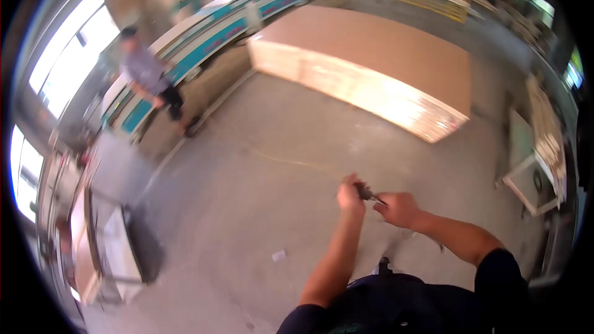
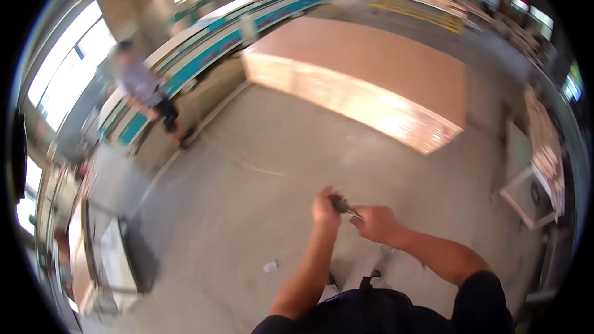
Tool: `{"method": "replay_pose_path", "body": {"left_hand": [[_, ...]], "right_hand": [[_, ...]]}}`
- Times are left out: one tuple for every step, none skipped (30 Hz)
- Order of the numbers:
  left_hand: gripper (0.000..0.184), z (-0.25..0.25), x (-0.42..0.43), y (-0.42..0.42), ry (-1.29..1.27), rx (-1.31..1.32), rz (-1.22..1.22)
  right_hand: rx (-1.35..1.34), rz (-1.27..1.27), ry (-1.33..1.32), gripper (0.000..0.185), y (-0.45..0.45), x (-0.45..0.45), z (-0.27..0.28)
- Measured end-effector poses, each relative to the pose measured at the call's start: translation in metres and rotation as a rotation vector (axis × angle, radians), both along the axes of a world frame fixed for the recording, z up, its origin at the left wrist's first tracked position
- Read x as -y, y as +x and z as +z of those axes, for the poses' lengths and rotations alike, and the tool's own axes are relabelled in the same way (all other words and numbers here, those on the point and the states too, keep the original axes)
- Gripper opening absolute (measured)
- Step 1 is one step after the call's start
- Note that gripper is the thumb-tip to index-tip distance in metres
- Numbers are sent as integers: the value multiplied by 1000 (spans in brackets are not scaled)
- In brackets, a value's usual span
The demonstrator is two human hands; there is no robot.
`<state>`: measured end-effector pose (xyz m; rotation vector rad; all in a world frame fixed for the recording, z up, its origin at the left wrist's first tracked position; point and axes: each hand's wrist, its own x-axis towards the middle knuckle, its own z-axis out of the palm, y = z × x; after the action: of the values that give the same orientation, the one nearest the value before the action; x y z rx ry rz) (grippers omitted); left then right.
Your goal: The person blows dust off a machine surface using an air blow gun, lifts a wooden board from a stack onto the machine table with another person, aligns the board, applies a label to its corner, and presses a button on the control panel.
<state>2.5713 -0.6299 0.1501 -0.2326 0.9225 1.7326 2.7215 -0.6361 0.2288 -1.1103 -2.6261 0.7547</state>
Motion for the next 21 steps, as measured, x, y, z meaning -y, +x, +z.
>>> {"method": "replay_pose_path", "body": {"left_hand": [[10, 12, 13, 11, 84, -46, -19], [9, -15, 13, 20, 170, -70, -59], [14, -37, 6, 24, 215, -132, -90], [27, -26, 4, 28, 190, -74, -210], [33, 17, 11, 53, 146, 25, -168], [39, 40, 13, 73, 214, -15, -245], [43, 43, 9, 90, 355, 96, -386], [44, 43, 11, 115, 578, 164, -463], [46, 42, 12, 137, 790, 238, -521], [38, 42, 10, 162, 884, 281, -563], [31, 43, 6, 188, 969, 330, -598], [25, 40, 6, 213, 1038, 380, -623], [23, 35, 5, 237, 746, 305, -557], [22, 26, -5, 258, 475, 226, -470], [20, 11, -7, 274, 216, -36, -420], [21, -18, -10, 292, 122, -127, -395], [18, -24, -7, 311, 98, -144, -389], [17, -16, -6, 326, 69, -194, -350], [16, 14, -4, 343, -73, -140, -224], [16, 27, 1, 350, -71, -89, -224], [13, 10, 3, 346, 12, 9, -306]], "right_hand": [[-32, 62, 190, 24, 12, -2, -10], [-42, 106, 392, 27, 29, -8, -17], [-69, 53, 285, 31, 44, -1, -18], [-134, 155, 277, 42, 65, -5, -36], [-134, 181, 125, 46, 80, -3, -16], [-242, 167, 191, 45, 99, -8, -23], [-276, 122, -21, 45, 119, -15, -18], [-319, 99, -242, 45, 140, -22, -13], [-362, 91, -476, 45, 159, -27, -8], [-261, 156, -705, 45, 184, -28, 0], [-279, 57, -849, 45, 212, -25, 3], [-295, -39, -1010, 45, 237, -17, 0], [-300, -122, -1181, 45, 258, -7, -4], [-140, -147, -947, 51, 284, -6, -3], [-35, -190, -444, 53, 298, -1, -28], [30, -192, 65, 55, 316, 7, -59], [49, -179, 107, 59, 332, 18, -55], [63, -159, 167, 62, 346, 15, -36], [15, -76, 12, 62, 352, 16, -24], [-15, -4, -157, 62, 364, 22, -17], [-128, -24, -404, 59, 371, 23, -10]]}}
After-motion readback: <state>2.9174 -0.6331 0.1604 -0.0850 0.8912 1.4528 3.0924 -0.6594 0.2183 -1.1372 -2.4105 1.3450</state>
